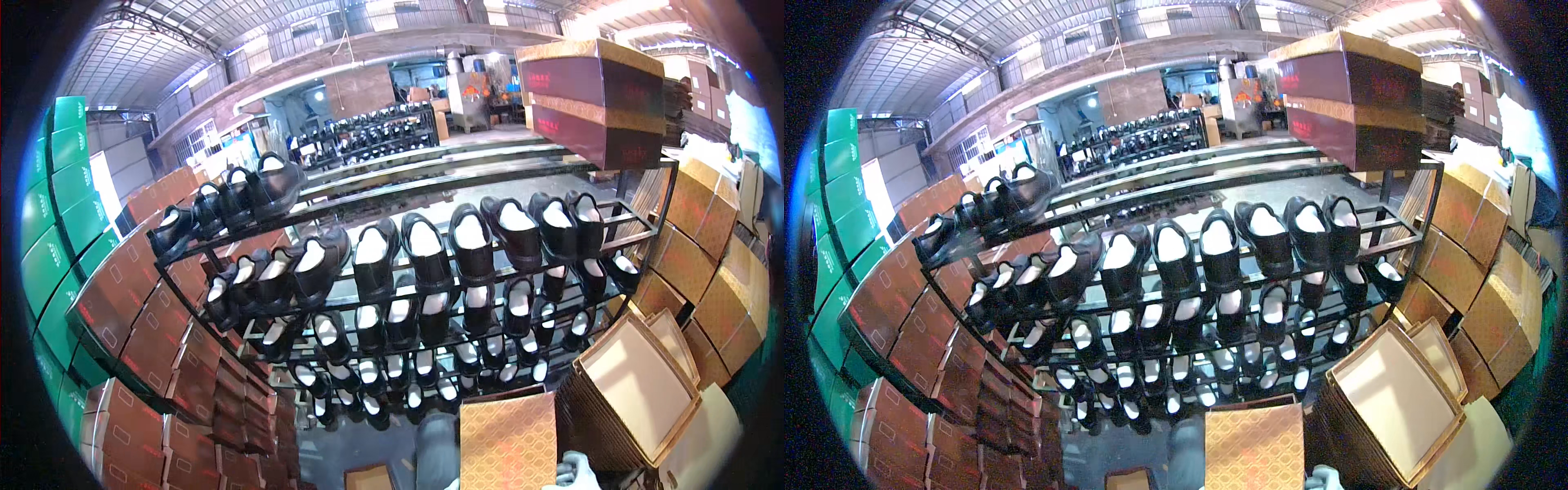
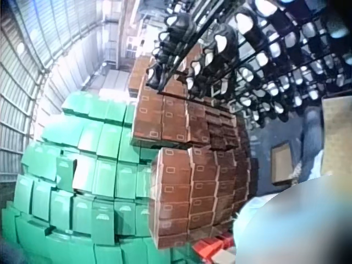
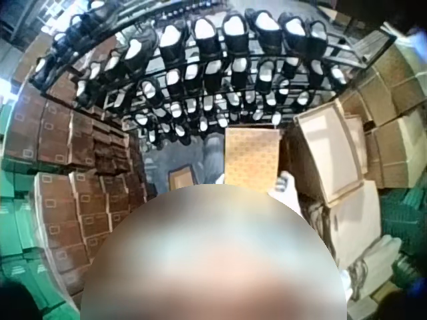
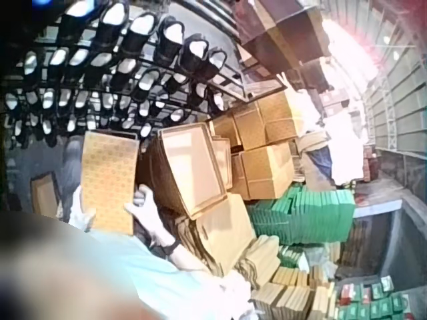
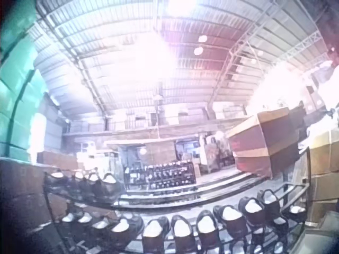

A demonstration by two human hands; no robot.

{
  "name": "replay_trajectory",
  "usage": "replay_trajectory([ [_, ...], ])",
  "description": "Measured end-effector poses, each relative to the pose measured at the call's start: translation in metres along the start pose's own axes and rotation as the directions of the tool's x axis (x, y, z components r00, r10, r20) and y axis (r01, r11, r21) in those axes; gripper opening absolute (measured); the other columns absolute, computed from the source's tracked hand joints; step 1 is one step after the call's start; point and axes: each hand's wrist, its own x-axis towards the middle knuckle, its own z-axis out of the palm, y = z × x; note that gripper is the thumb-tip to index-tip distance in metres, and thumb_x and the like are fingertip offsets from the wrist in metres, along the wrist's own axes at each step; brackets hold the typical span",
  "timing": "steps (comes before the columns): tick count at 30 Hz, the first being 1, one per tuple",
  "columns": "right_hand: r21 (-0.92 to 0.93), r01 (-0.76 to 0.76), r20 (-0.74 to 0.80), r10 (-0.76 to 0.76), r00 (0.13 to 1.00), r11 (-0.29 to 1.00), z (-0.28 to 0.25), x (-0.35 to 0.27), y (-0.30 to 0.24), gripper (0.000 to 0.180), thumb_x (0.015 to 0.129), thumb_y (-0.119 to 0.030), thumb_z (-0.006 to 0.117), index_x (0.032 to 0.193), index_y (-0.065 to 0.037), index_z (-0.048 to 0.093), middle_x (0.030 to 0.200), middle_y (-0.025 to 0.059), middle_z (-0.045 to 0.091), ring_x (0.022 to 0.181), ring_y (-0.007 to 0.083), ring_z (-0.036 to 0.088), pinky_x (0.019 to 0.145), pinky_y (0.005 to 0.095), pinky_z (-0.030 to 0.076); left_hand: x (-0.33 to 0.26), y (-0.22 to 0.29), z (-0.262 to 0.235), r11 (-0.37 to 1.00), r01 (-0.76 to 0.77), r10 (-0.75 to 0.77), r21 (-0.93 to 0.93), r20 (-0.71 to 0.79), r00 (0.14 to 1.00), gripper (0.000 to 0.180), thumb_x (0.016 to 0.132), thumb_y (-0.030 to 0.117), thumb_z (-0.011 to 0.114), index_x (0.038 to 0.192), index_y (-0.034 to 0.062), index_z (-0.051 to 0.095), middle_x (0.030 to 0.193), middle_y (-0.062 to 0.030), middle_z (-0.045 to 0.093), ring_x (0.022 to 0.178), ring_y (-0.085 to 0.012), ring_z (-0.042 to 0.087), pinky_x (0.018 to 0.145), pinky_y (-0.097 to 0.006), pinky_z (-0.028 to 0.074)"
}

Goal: Packing finished shoes into boxes and stacking the boxes.

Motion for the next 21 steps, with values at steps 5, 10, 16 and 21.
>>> replay_trajectory([
  [5, 0.176, 0.301, 0.368, -0.346, 0.863, 0.937, 0.008, 0.122, -0.042, 0.141, 0.076, -0.022, 0.096, 0.179, -0.005, 0.0, 0.179, 0.017, 0.03, 0.166, 0.0293, 0.028, 0.136, 0.0448, 0.026, 0.126, 0.023, -0.006, 0.775, 0.441, -0.381, -0.454, 0.221, 0.898, 0.063, 0.104, 0.024, 0.078, 0.159, 0.0066, 0.052, 0.141, -0.0108, 0.068, 0.124, -0.0244, 0.067, 0.106, -0.038, 0.057],
  [10, 0.129, 0.39, 0.203, -0.409, 0.89, 0.912, 0.01, 0.153, -0.042, 0.124, 0.073, -0.033, 0.098, 0.17, -0.004, 0.025, 0.164, 0.0192, 0.043, 0.155, 0.0291, 0.041, 0.13, 0.0469, 0.034, 0.221, 0.01, -0.019, 0.436, 0.422, -0.328, -0.795, 0.297, 0.897, 0.11, 0.092, 0.011, 0.082, 0.175, 0.0013, 0.01, 0.173, -0.0184, 0.032, 0.157, -0.0312, 0.038, 0.13, -0.046, 0.032],
  [16, -0.215, 0.487, 0.213, -0.446, 0.869, 0.846, 0.014, 0.119, -0.065, 0.085, 0.08, -0.034, 0.098, 0.145, -0.005, 0.052, 0.136, 0.0133, 0.062, 0.133, 0.0201, 0.058, 0.114, 0.0402, 0.049, 0.209, 0.04, 0.017, 0.591, 0.329, -0.283, -0.737, 0.193, 0.939, 0.081, 0.098, 0.015, 0.078, 0.164, 0.0031, 0.031, 0.156, -0.014, 0.048, 0.141, -0.0268, 0.05, 0.118, -0.041, 0.042],
  [21, -0.01, 0.402, 0.095, -0.399, 0.912, 0.916, 0.004, 0.121, -0.062, 0.07, 0.087, -0.036, 0.093, 0.141, -0.002, 0.063, 0.144, 0.0187, 0.059, 0.137, 0.0271, 0.058, 0.119, 0.0441, 0.046, 0.186, 0.062, 0.017, 0.712, 0.22, -0.229, -0.667, 0.076, 0.971, 0.059, 0.104, 0.019, 0.074, 0.155, 0.0046, 0.048, 0.141, -0.0104, 0.062, 0.128, -0.0231, 0.06, 0.108, -0.038, 0.05],
])
